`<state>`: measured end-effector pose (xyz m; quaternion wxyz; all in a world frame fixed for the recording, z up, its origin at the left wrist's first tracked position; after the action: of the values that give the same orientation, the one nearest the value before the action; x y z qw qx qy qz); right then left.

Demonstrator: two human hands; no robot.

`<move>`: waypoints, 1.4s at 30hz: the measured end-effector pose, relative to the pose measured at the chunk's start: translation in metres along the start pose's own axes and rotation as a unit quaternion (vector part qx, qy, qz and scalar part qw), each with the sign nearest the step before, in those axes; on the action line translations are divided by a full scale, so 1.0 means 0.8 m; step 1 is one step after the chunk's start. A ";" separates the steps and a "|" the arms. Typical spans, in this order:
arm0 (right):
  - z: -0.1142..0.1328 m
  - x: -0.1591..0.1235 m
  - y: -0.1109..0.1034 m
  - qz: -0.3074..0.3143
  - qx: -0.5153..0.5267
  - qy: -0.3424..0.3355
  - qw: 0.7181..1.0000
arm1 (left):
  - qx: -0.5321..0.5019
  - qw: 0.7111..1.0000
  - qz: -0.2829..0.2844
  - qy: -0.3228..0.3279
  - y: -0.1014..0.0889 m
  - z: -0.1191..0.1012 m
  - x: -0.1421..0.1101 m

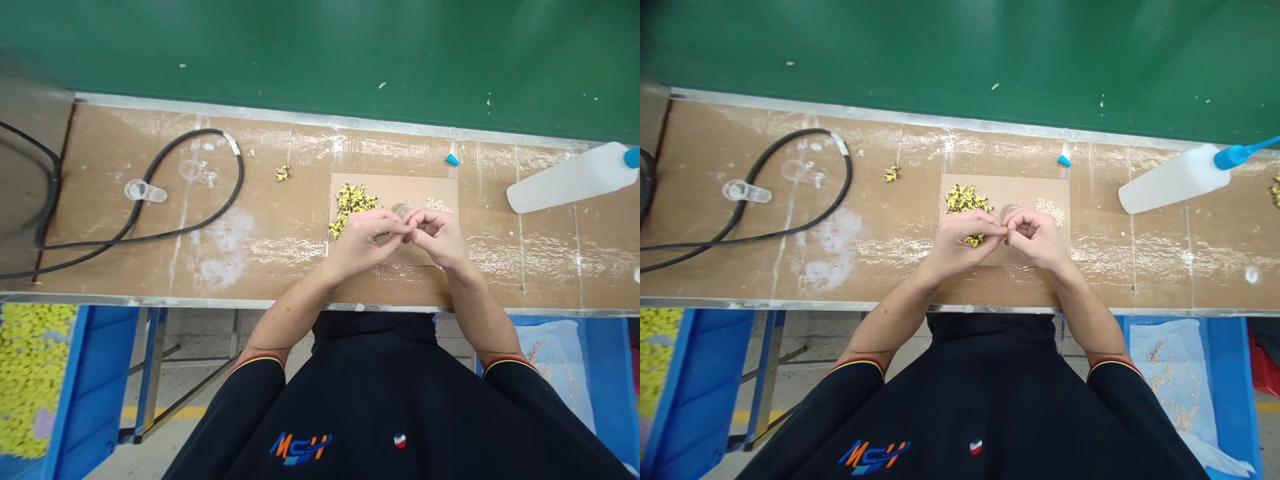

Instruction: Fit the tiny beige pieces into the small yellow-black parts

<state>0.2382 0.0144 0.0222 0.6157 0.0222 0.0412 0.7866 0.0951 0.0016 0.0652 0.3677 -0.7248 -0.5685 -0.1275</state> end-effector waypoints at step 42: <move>0.034 -0.019 -0.004 -0.033 -0.049 -0.200 0.978 | -0.070 0.996 -0.054 0.024 -0.012 0.003 0.003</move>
<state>0.2471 0.0011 0.0493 0.6372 0.1476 -0.1205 0.7468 0.0863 0.0061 0.0688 0.3223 -0.7140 -0.5872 -0.2036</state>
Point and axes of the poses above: each hand's wrist, its own x-axis towards the middle knuckle, its own y-axis out of the palm, z = x × y, the point moved 8 cm from there along x, towards the middle knuckle, and after that the axes turned 4 degrees about x, right-handed, at the moved point
